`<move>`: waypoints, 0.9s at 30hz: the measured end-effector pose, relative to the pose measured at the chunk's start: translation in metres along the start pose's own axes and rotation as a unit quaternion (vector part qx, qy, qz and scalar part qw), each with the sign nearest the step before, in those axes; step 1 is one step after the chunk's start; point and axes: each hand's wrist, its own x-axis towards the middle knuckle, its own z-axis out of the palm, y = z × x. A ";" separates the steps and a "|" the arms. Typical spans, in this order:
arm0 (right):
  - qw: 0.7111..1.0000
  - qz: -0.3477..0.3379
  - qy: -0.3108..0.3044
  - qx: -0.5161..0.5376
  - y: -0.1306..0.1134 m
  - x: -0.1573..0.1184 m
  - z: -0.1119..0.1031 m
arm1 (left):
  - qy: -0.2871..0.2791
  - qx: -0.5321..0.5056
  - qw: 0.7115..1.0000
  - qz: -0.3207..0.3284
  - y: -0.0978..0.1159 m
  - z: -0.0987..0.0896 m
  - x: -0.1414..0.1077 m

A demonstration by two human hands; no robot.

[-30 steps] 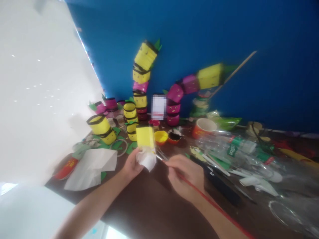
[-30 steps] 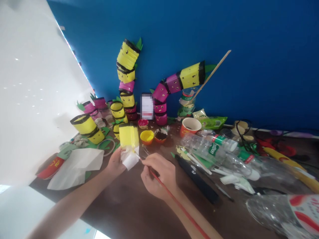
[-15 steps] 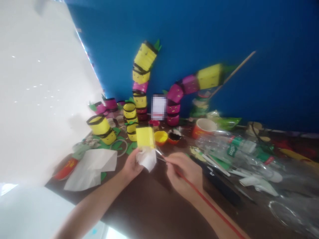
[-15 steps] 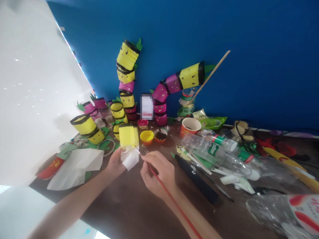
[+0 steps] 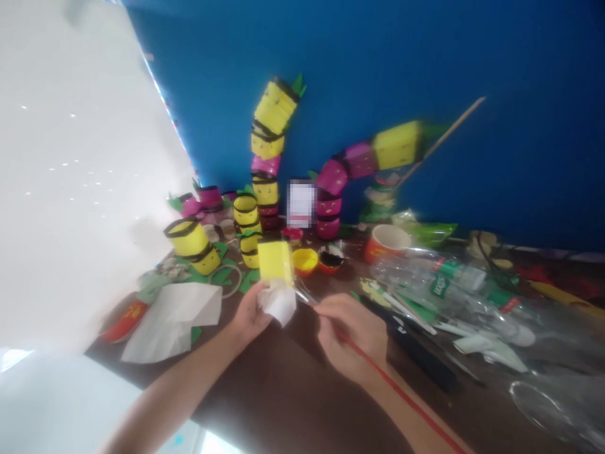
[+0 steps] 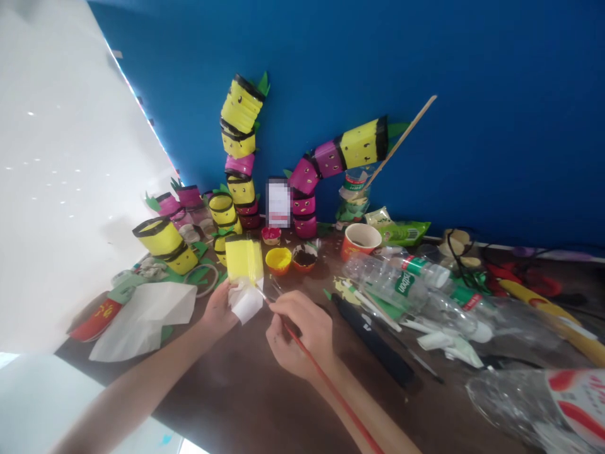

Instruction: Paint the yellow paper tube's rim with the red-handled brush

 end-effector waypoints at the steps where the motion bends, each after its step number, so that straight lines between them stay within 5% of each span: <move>1: 1.000 0.005 0.010 -0.007 0.000 0.000 0.000 | -0.004 -0.002 1.000 -0.001 0.000 0.000 0.000; 7: 1.000 0.006 -0.015 0.010 0.000 -0.001 0.000 | 0.003 -0.012 1.000 0.001 0.001 0.002 -0.001; 13: 0.999 0.032 0.034 -0.028 0.000 0.000 0.002 | -0.020 -0.002 1.000 0.005 -0.002 -0.002 0.000; 20: 1.000 0.002 -0.018 0.018 -0.001 0.000 -0.001 | -0.005 -0.007 1.000 0.029 -0.002 -0.008 0.004; 27: 1.000 0.005 0.024 -0.017 0.000 0.000 0.001 | -0.017 0.006 1.000 0.008 -0.003 -0.007 0.004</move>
